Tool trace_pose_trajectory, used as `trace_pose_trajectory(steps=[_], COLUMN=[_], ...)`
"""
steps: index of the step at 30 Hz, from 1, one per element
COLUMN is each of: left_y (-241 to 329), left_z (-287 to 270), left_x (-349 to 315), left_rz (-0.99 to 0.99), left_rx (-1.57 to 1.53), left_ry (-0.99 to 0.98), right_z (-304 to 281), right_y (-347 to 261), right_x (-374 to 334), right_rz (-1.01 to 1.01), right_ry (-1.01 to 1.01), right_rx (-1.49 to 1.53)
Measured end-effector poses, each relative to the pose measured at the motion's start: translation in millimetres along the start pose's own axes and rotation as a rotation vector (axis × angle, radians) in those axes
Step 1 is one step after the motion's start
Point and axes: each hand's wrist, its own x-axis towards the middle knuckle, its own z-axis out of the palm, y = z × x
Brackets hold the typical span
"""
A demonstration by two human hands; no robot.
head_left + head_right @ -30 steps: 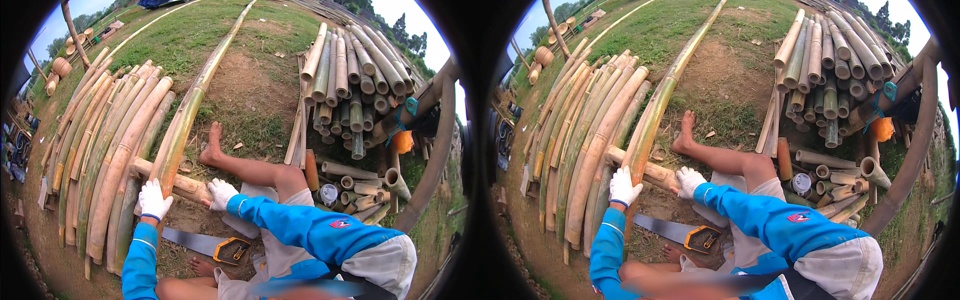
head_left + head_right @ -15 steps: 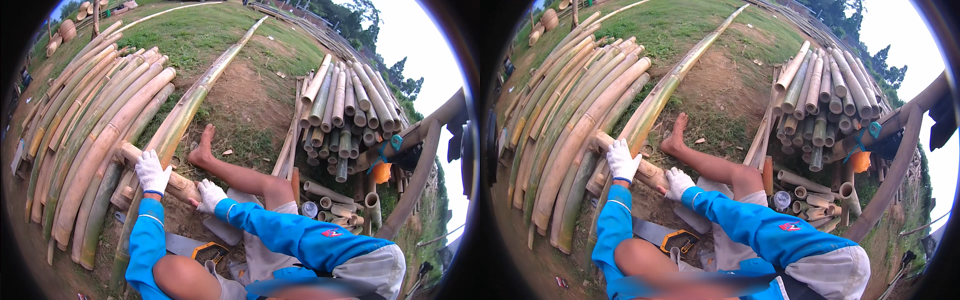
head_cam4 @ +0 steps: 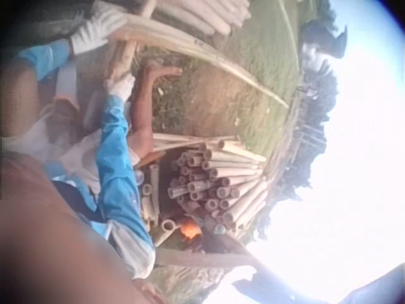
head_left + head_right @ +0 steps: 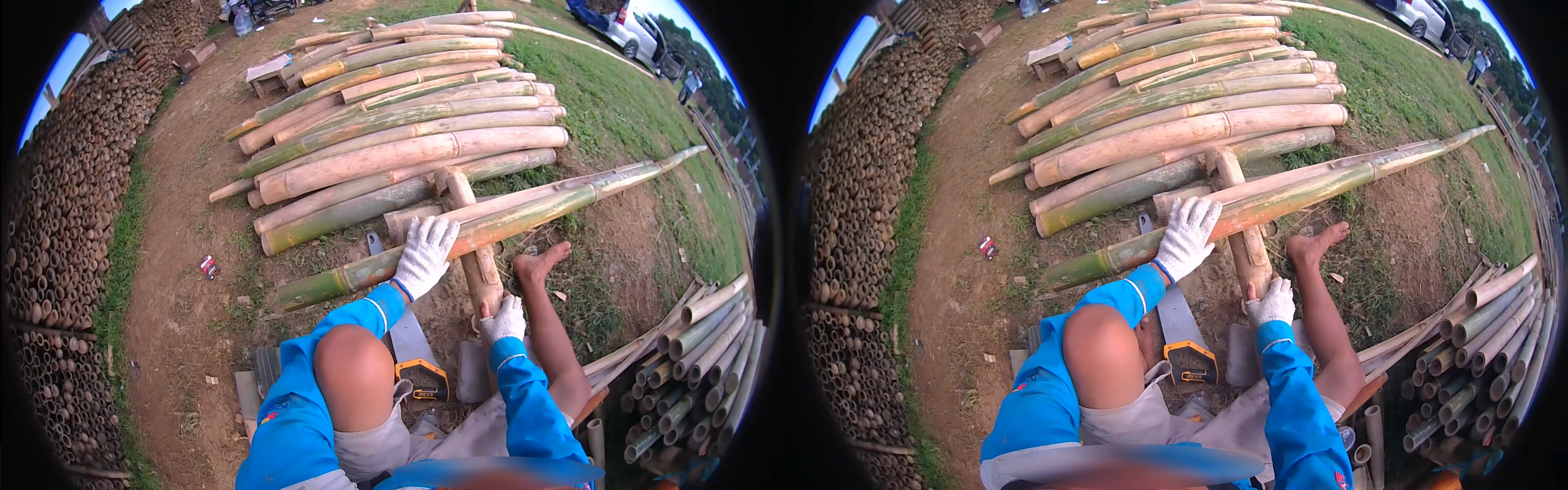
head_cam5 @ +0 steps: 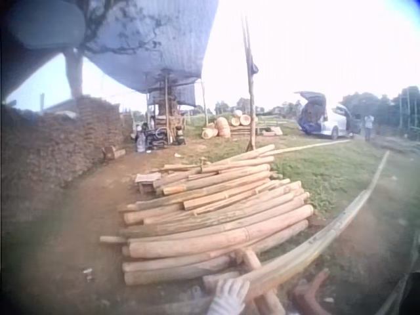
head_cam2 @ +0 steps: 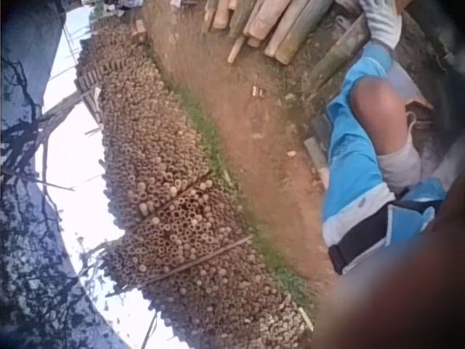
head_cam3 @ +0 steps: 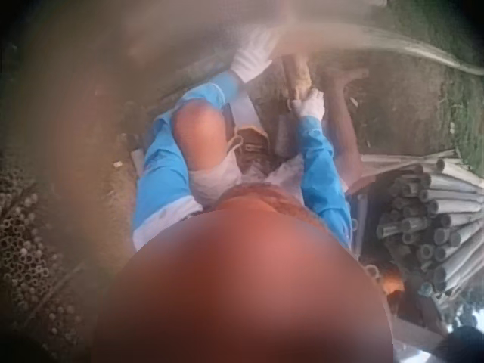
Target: The person sits on the ground and uses a hand saw to cut a long bamboo pole into shorter sections. They repeatedly position the bamboo on a support, saw through it, and move the cut pieces aside.
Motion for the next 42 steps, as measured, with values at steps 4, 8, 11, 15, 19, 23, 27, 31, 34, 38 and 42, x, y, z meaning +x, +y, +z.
trace_pose_trajectory(steps=[4,8,11,15,19,23,27,31,34,38,42], left_y=[-16,-32,-45,-56,-56,-62,-93,-139,-183,-230,-264], left_z=[-22,-37,-41,-47,-58,-77,-111,-160,-190,-226,-263], left_x=[-24,-44,-49,-52,-60,-89,-135,-208,-267,-334,-322], left_rz=[-0.143,-0.245,-0.309,-0.218,-0.199,-0.173,-0.217,-0.372,-0.560,-0.565,-1.245], left_rx=[0.057,0.106,0.072,0.035,-0.040,-0.076,-0.018,0.056,0.163,0.558,0.625], left_ry=[-0.090,-0.195,-0.390,-0.432,-0.404,-0.392,-0.425,-0.532,-0.610,-0.287,-1.089], right_z=[8,13,15,14,16,20,22,17,12,14,24], right_y=[8,13,15,14,15,20,23,20,15,16,24], right_x=[-1,-2,-2,-2,-2,-1,0,-1,-1,0,3], right_rz=[-0.028,-0.044,-0.038,-0.027,-0.027,-0.031,-0.034,-0.020,0.001,-0.023,-0.112], right_ry=[0.043,0.068,0.070,0.057,0.055,0.044,0.040,0.031,0.016,0.033,0.082], right_rx=[0.029,0.041,0.028,0.019,-0.019,-0.024,-0.010,0.025,0.042,0.052,0.069])
